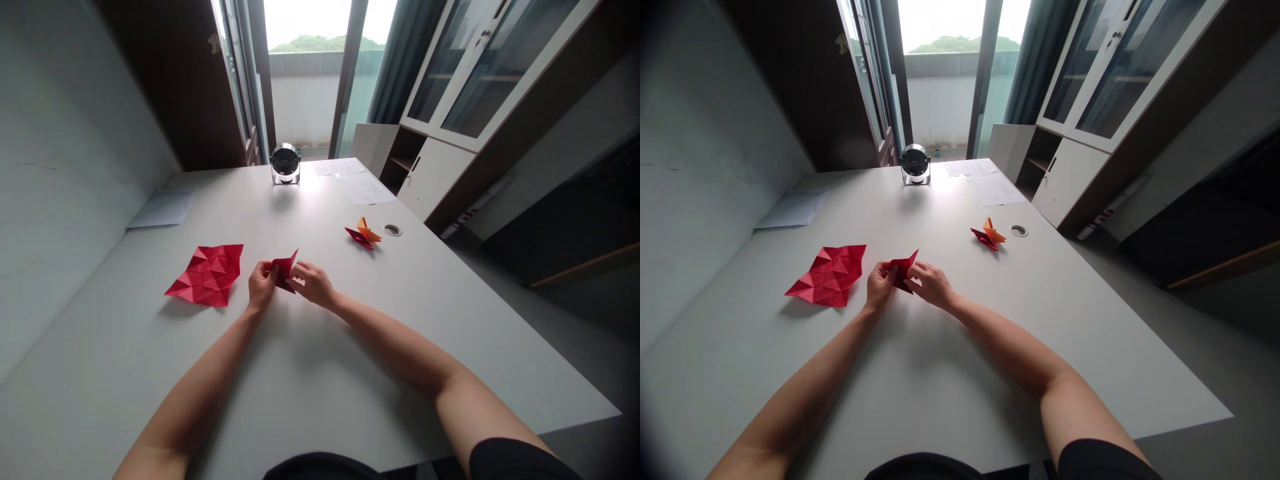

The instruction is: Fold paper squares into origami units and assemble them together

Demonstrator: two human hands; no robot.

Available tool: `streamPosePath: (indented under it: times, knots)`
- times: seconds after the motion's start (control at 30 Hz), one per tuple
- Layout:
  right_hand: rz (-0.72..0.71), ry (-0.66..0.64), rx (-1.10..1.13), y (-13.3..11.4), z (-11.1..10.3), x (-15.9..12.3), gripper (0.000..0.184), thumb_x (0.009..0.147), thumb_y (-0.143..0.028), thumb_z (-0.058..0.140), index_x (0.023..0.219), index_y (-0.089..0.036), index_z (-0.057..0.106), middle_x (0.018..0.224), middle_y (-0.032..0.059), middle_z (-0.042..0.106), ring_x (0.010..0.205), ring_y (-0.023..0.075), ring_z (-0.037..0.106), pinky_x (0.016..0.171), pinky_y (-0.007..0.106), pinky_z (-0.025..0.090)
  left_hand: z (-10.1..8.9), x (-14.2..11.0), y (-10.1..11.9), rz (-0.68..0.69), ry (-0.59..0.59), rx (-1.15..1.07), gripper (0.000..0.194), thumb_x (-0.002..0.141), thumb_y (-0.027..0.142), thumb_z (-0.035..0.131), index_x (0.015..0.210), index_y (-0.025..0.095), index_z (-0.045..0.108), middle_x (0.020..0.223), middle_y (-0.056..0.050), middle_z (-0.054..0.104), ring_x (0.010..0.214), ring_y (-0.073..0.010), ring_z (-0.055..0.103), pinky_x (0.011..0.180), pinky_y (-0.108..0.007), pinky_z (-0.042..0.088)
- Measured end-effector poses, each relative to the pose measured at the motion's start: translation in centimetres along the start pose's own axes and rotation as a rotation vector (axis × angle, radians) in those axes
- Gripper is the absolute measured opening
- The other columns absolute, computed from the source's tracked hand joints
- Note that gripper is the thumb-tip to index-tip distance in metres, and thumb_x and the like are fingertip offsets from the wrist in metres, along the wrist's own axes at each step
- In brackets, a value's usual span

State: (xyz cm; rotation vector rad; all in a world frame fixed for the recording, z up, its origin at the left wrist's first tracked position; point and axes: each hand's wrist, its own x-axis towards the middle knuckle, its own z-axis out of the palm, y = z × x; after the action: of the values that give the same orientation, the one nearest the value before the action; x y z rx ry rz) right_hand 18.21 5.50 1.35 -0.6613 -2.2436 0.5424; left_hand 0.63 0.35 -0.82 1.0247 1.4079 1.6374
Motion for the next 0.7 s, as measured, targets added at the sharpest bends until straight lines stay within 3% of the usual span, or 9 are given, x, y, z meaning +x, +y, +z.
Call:
streamPosePath:
  times: [0.23,0.5,0.7]
  knots:
    - [0.048,0.008,0.004,0.3,0.3,0.0,0.006,0.092,-0.024,0.062,0.094,-0.023,0.068,0.088,0.0039,0.063,0.078,0.0169,0.055,0.073,0.027,0.042,0.2,-0.1,0.3,0.066,0.004,0.055,0.039,0.082,0.055,0.071,0.095,0.018,0.066,0.083,-0.004,0.07,0.07,-0.0176,0.066,0.064,-0.028,0.052]
    - [0.15,0.008,0.363,1.2,0.8,0.3,0.015,0.092,-0.032,0.061,0.087,-0.02,0.069,0.085,0.0022,0.064,0.069,0.0143,0.055,0.068,0.026,0.044,0.2,0.0,0.6,0.079,-0.073,-0.003,0.041,0.082,0.054,0.072,0.095,0.015,0.068,0.085,-0.006,0.072,0.075,-0.0191,0.067,0.071,-0.03,0.054]
    - [0.233,0.042,0.407,2.2,1.4,0.2,0.019,0.091,-0.037,0.06,0.088,-0.021,0.07,0.082,0.0016,0.067,0.073,0.0163,0.059,0.07,0.027,0.046,0.2,0.2,0.3,0.047,-0.14,-0.071,0.043,0.083,0.053,0.071,0.103,0.015,0.069,0.094,-0.009,0.073,0.083,-0.0224,0.069,0.08,-0.036,0.056]
